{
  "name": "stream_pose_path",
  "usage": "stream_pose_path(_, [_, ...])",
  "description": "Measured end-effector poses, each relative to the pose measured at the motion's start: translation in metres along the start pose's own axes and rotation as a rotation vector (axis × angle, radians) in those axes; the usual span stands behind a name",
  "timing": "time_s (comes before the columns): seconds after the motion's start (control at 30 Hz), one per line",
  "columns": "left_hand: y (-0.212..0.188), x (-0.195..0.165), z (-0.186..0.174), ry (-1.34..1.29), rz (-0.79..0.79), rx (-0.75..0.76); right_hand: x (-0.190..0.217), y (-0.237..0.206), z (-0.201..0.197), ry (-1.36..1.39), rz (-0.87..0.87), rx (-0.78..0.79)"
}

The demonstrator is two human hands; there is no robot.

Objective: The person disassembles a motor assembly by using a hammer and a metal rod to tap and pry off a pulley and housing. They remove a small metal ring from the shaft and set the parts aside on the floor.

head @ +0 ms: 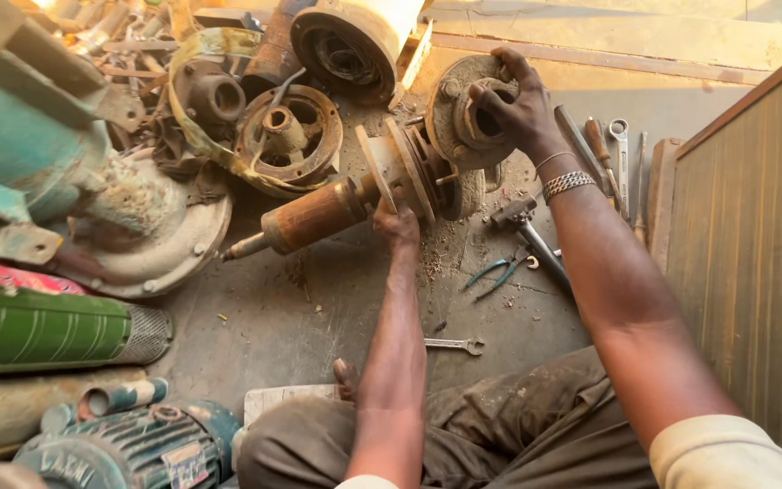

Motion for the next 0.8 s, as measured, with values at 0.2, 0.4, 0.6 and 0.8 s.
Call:
stream_pose_path(0.2, [-0.013, 0.005, -0.019, 0.177, -0.134, 0.031, 0.006, 0.024, -0.006, 0.102, 0.289, 0.148])
stream_pose_path(0.4, [-0.023, 0.001, -0.020, 0.270, -0.195, 0.067, -0.002, 0.058, 0.019, 0.137, 0.276, 0.249])
stream_pose_path(0.6, [0.008, -0.022, -0.006, 0.200, -0.223, 0.092, -0.004, 0.056, 0.040, -0.060, 0.250, -0.019])
stream_pose_path(0.8, [0.041, -0.023, 0.001, 0.336, -0.154, 0.059, -0.010, 0.036, 0.060, 0.004, 0.154, -0.032])
Point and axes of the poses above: each hand's wrist, its own y-axis towards the middle knuckle, its own z-axis out of the palm, x = y × z, the point moved 3 cm from there along y, towards the middle knuckle, and after that the axes turned 15 degrees about -y, right-handed, at the moved point
